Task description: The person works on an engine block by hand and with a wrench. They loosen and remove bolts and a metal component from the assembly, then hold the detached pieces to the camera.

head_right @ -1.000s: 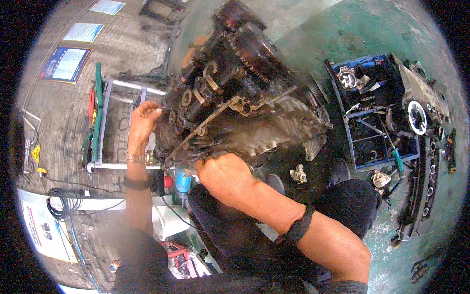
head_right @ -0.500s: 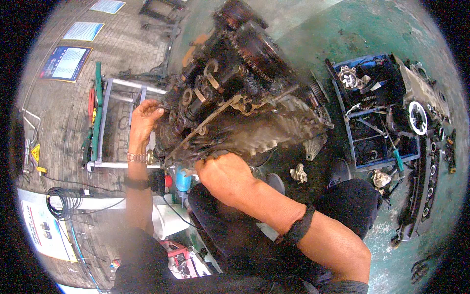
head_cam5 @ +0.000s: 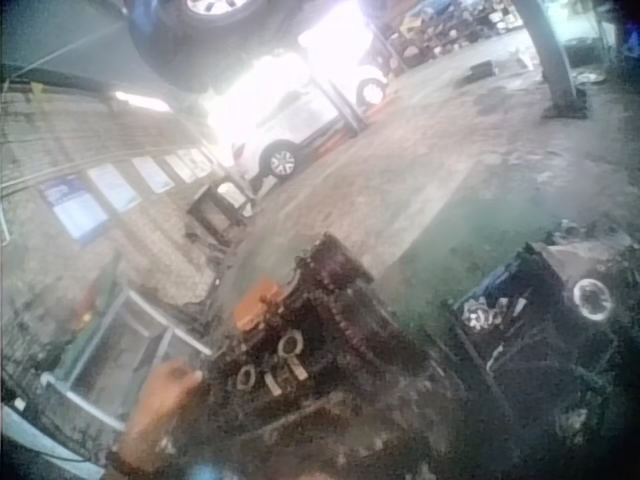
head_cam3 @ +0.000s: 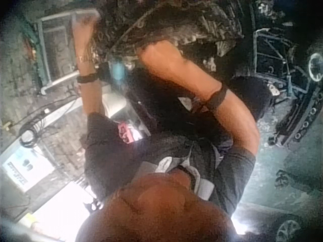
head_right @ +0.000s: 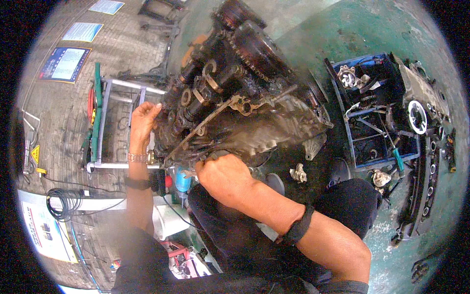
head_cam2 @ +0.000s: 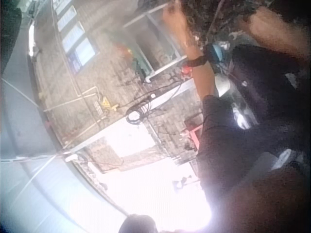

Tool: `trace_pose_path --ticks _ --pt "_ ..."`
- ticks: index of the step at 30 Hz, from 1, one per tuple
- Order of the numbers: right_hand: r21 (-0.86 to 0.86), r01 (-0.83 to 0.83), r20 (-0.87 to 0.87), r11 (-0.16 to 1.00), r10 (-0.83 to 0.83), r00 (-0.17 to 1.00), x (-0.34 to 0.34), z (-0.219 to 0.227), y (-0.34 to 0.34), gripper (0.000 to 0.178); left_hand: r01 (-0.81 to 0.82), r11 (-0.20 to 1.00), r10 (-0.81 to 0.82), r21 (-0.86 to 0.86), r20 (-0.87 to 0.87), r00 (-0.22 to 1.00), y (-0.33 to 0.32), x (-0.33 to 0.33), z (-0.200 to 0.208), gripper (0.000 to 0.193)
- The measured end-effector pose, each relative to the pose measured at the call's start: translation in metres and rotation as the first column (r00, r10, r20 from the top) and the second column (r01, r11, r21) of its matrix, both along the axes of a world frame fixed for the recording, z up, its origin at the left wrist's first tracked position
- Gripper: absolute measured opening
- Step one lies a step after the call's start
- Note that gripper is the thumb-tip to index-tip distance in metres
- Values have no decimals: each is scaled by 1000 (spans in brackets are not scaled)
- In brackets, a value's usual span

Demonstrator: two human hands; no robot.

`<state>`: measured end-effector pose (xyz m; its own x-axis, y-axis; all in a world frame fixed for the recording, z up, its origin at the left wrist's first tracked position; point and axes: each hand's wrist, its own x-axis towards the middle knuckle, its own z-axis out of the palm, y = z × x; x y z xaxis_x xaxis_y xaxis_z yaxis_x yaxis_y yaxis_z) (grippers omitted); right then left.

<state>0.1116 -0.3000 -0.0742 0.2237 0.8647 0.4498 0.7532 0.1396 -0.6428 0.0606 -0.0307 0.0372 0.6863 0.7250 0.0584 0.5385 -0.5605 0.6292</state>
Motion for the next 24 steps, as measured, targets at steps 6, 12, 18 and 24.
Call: trace_pose_path --ticks 6,12,18,24 --pt "-16 -13 -12 1000 13 1000 -2 0 0 17 38 999 -37 -15 39 999 -9 0 1 17" --pt "-13 -29 -10 999 29 1000 -3 -2 0 16 79 996 -75 -47 80 994 -4 -2 -3 15" --pt "-18 -34 -25 999 33 999 -4 -3 1 14 0 999 2 -53 35 999 -4 2 -1 14" --pt "-19 -43 -50 999 42 998 -4 -3 1 13 26 999 -23 -47 72 997 -8 4 -3 15"
